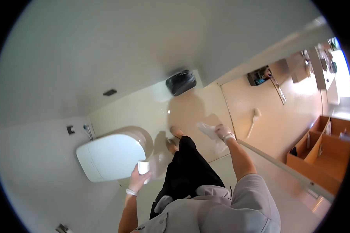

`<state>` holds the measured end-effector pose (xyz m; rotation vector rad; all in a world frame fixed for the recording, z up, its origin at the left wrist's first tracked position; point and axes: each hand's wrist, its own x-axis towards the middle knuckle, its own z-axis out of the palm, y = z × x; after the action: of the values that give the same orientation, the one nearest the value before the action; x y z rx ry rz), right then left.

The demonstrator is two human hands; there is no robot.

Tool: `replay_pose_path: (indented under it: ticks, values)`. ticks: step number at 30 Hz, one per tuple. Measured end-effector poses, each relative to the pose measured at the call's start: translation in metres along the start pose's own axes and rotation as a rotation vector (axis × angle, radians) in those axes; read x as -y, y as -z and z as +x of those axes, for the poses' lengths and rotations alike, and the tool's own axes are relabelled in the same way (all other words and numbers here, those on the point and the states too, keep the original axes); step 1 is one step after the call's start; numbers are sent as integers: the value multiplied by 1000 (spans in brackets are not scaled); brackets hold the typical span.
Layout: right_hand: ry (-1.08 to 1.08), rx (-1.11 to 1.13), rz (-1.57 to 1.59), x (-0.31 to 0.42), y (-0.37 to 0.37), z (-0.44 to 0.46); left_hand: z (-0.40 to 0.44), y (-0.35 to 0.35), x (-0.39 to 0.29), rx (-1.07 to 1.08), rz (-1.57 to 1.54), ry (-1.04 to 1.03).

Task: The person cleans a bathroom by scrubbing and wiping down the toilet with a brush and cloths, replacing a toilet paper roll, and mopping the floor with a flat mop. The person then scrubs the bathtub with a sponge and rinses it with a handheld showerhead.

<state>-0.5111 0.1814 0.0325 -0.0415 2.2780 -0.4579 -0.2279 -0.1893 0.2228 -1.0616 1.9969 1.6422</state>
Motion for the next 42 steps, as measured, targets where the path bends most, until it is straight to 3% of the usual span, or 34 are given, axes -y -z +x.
replay_pose_path:
  ticks: [4,6,8,10,12,14,17,18,22,24,28,31,32,34,36,38,40,42]
  values:
    - [-325,-278,84,-58,26,-99,5,-11,-63,160,-88,-48]
    - [-422,-476,337,-91,35,-114,26,-33,-96,287,-137,-84]
    - [-465,-586,532,-129,45,-119,40,-67,-144,461,-9,7]
    - [-543,-672,1013,-147,58,-123,56,-104,-180,552,87,-76]
    - [-463,-762,1245,-191,62,-111,66,-171,-210,661,124,-154]
    - [-354,-594,1637,-250,72,-91,77,-244,-262,718,189,-106]
    - [-479,-569,1559,-282,96,-78,97,-332,-305,742,276,-126]
    - [-553,-580,1529,-296,129,-72,108,-366,-324,717,312,-171]
    - [-515,-544,1446,-341,274,-63,116,-456,-403,763,337,-169]
    - [-397,-527,1237,-377,340,-39,143,-490,-420,766,329,-171]
    - [-448,-483,1008,-430,491,-34,172,-552,-475,728,307,-179]
    - [-43,-135,-93,-496,558,-12,219,-603,-515,791,353,-162]
    - [-62,-151,-86,-530,562,1,234,-623,-530,853,333,-128]
    - [-247,105,-310,-580,591,3,256,-669,-567,907,364,-140]
    - [-861,-280,204,-608,628,-25,268,-712,-610,912,619,-313]
    - [-990,-614,355,-617,692,-63,254,-750,-663,996,622,-359]
    - [-861,-927,163,-655,752,-77,258,-781,-695,1005,635,-435]
    - [-498,-1536,238,-679,813,-88,269,-813,-721,1045,657,-396]
